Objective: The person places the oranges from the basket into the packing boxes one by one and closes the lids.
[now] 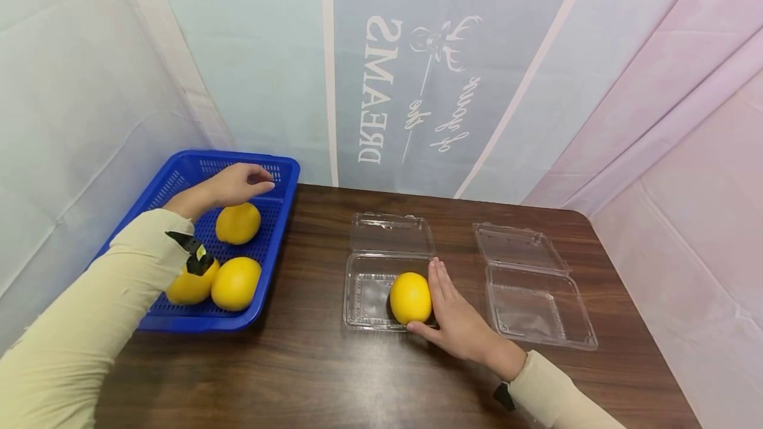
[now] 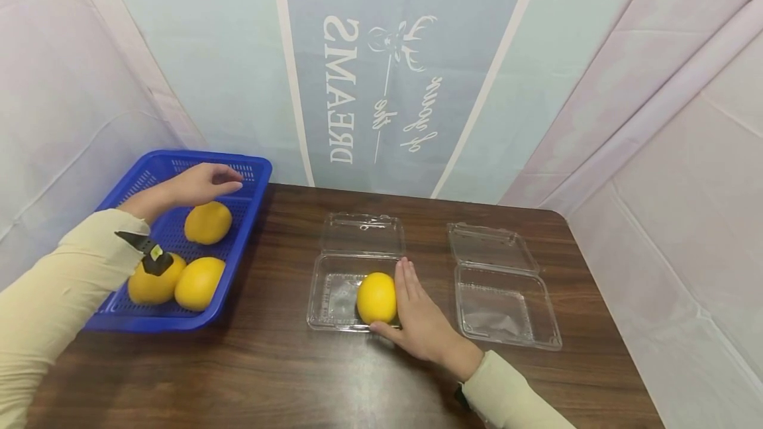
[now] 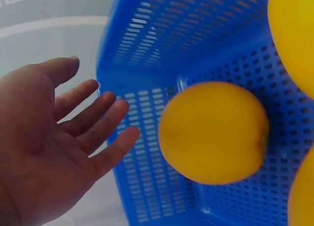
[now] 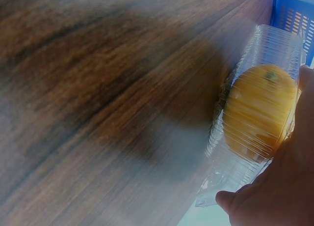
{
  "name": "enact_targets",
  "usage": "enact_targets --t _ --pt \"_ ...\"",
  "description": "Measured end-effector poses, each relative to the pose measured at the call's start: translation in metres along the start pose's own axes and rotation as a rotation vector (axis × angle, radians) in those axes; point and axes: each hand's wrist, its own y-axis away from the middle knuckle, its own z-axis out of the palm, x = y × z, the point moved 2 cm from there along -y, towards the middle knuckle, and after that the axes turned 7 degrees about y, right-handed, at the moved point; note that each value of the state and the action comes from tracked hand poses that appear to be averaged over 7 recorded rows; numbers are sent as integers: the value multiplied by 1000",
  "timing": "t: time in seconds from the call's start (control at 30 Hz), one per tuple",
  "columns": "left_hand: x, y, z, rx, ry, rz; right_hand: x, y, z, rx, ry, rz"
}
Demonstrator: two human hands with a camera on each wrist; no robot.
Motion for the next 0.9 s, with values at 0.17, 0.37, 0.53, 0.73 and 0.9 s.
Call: enact_targets --t 0.17,0.37,0.53,0.73,0.9 --pt "-13 2 0 -23 -38 -26 0 0 1 3 -1 -3" --pt "-26 10 1 -60 -58 -84 1 1 3 25 3 -13" --pt "-32 17 2 -99 -43 -127 0 2 4 38 8 -19" --pt "-37 20 4 -147 -27 -155 -1 3 5 23 1 -8" --pt "-43 23 4 -182 -43 -176 -1 4 6 3 -1 8"
